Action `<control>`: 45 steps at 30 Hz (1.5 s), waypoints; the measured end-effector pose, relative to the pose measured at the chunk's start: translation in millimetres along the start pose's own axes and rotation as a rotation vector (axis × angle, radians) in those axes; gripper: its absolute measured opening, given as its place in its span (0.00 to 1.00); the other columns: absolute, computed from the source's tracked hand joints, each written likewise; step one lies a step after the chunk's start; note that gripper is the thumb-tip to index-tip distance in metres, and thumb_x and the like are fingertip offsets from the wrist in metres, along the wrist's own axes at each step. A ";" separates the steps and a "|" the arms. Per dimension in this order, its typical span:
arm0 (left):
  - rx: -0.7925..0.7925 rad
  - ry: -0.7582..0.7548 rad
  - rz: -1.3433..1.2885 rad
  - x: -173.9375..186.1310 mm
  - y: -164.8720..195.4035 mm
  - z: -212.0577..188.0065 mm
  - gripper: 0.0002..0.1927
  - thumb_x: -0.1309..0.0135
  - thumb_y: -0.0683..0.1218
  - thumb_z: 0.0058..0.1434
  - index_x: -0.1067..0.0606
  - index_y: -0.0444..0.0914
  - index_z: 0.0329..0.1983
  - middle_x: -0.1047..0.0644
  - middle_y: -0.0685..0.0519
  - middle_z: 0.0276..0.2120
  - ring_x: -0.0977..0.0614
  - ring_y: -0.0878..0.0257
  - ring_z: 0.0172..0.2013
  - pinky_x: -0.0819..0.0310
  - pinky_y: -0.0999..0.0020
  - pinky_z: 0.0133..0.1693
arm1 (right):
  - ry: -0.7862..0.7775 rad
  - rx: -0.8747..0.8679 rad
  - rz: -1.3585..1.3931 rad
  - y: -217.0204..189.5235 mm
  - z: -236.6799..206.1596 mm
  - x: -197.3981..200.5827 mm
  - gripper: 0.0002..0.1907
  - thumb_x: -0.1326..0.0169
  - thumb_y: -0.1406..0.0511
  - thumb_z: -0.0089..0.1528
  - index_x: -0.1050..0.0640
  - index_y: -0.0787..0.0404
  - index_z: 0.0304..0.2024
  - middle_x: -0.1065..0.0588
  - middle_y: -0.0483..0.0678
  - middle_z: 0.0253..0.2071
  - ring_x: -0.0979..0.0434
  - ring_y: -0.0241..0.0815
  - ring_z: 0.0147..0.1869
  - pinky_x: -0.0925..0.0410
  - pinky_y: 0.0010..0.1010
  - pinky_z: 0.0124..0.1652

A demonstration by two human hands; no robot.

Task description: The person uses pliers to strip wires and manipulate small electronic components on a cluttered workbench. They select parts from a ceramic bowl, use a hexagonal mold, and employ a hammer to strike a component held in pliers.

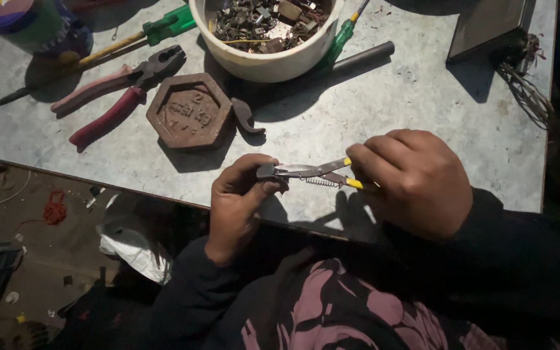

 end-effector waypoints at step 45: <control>-0.275 0.134 -0.414 -41.4 -16.2 19.0 0.25 0.42 0.41 0.73 0.34 0.30 0.70 0.28 0.38 0.65 0.28 0.49 0.68 0.38 0.47 0.73 | -0.088 -0.226 0.280 17.1 -10.6 -54.7 0.20 0.37 0.62 0.51 0.29 0.62 0.40 0.26 0.53 0.33 0.22 0.56 0.36 0.30 0.43 0.32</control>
Point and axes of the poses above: each hand's wrist, its own z-axis towards the middle knuckle, its own x-axis out of the back of the hand, y = z × x, the point moved 7 cm from there along z, towards the middle knuckle
